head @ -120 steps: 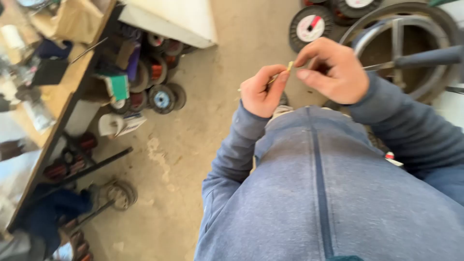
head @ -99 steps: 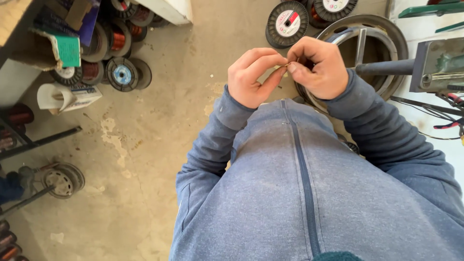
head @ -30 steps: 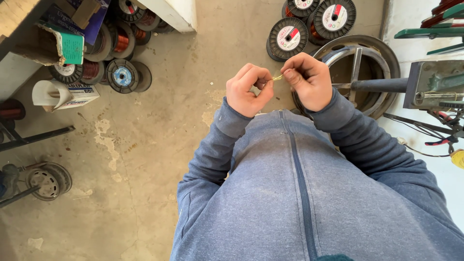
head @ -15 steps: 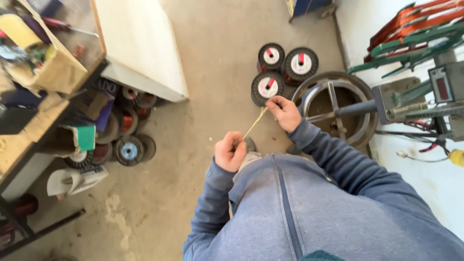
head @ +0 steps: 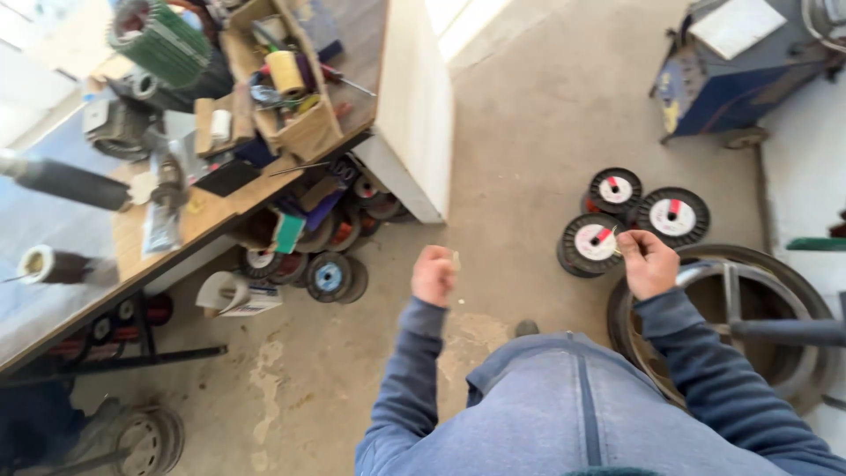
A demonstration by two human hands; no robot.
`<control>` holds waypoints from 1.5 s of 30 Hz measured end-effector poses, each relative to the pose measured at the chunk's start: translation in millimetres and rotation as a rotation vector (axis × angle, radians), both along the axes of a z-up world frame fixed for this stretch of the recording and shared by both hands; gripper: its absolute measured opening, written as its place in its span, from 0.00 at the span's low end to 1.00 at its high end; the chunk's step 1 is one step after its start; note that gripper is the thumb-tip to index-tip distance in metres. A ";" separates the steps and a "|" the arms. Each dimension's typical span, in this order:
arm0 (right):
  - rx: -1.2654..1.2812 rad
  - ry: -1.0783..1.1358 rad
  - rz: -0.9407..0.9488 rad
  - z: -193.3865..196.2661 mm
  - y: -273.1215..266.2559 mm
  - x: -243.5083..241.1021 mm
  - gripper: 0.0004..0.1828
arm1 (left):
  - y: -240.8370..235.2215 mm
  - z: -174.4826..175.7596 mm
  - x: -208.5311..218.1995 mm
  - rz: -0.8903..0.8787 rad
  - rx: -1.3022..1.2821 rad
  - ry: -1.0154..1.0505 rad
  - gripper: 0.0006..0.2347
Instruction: Tying and securing copper wire segments on an electromechanical winding machine.
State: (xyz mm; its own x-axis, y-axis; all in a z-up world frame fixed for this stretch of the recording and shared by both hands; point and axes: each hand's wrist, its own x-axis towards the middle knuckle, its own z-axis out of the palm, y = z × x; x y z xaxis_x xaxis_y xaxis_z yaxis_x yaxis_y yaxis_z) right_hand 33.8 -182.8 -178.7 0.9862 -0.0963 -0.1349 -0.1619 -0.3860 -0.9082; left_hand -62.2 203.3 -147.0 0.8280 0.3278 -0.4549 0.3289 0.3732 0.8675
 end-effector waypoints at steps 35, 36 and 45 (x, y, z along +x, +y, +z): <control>-0.014 -0.201 0.727 73.5 99.4 -37.2 0.07 | -61.9 94.7 -17.8 -0.525 0.540 -0.074 0.23; -0.032 -0.202 0.737 74.7 99.9 -39.8 0.08 | -70.4 101.4 -13.9 -0.672 0.537 -0.069 0.23; 0.053 -0.133 0.580 76.9 66.7 -35.7 0.06 | -58.6 20.4 -32.9 -0.668 0.158 -0.076 0.09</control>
State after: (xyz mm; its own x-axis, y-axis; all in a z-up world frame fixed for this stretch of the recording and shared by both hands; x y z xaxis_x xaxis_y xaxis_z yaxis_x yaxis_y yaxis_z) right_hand -1.9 -116.2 -101.7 0.8843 0.4668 0.0038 0.1788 -0.3312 -0.9265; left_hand -95.2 144.7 -126.6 0.9033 -0.2065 -0.3760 0.3802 -0.0209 0.9247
